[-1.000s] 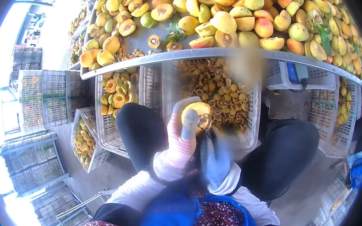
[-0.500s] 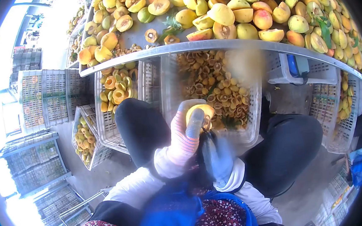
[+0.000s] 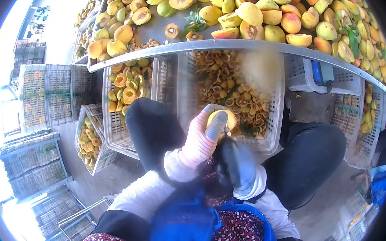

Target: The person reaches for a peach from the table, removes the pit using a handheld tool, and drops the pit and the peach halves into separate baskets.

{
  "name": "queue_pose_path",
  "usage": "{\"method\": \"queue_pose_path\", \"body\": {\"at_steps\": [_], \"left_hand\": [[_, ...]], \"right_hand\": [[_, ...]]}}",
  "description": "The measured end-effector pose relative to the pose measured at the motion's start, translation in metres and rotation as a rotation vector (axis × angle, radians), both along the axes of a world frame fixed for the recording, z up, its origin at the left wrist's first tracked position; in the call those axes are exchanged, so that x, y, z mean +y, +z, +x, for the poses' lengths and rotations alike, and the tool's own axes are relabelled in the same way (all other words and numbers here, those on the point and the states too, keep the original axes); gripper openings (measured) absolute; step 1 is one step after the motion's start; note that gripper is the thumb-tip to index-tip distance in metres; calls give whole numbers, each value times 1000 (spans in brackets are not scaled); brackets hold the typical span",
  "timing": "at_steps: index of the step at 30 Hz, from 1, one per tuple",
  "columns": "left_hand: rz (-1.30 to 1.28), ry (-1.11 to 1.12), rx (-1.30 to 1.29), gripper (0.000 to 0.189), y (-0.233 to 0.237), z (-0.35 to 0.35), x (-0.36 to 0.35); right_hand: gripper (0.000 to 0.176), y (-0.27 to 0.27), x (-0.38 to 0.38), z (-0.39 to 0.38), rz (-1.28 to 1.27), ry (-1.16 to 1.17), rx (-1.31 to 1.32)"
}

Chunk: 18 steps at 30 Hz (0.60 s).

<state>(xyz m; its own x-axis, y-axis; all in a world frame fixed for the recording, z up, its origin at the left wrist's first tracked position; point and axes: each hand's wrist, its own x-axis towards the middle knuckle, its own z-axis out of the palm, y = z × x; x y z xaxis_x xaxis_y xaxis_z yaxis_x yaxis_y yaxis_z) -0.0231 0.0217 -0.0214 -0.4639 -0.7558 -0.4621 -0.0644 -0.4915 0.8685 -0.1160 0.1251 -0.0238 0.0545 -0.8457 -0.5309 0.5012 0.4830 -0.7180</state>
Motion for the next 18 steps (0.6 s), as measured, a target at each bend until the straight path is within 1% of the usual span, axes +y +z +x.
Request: {"method": "queue_pose_path", "body": {"at_steps": [1,4,5,8,11,14,15,17,18], "left_hand": [[-3,-12,18,26,0,0,-1],[-160,-124,18,26,-11,4,-6],[-119,-141,16,28,-11,5,-5],[-53,-213,132,31,-20,7,-10],[323,-1,331,35,-4,-1,-3],[388,110,265,39,-2,-2,0],[626,295,355,40,1,-1,0],[367,385,152,39,7,12,-5],[233,420,55,39,11,18,-11]], "right_hand": [[35,-2,1,4,234,-144,-502],[42,-7,-2,-7,228,-57,-1035],[49,-13,-1,-7,191,-6,-1182],[51,-27,1,3,76,-6,-1609],[52,-22,-4,7,-31,-16,-1714],[51,-22,-2,11,-55,-42,-1667],[50,-21,-3,9,-91,-39,-1668],[48,-17,-8,2,-168,-24,-1673],[47,-17,-10,2,-97,-59,-1573]]}}
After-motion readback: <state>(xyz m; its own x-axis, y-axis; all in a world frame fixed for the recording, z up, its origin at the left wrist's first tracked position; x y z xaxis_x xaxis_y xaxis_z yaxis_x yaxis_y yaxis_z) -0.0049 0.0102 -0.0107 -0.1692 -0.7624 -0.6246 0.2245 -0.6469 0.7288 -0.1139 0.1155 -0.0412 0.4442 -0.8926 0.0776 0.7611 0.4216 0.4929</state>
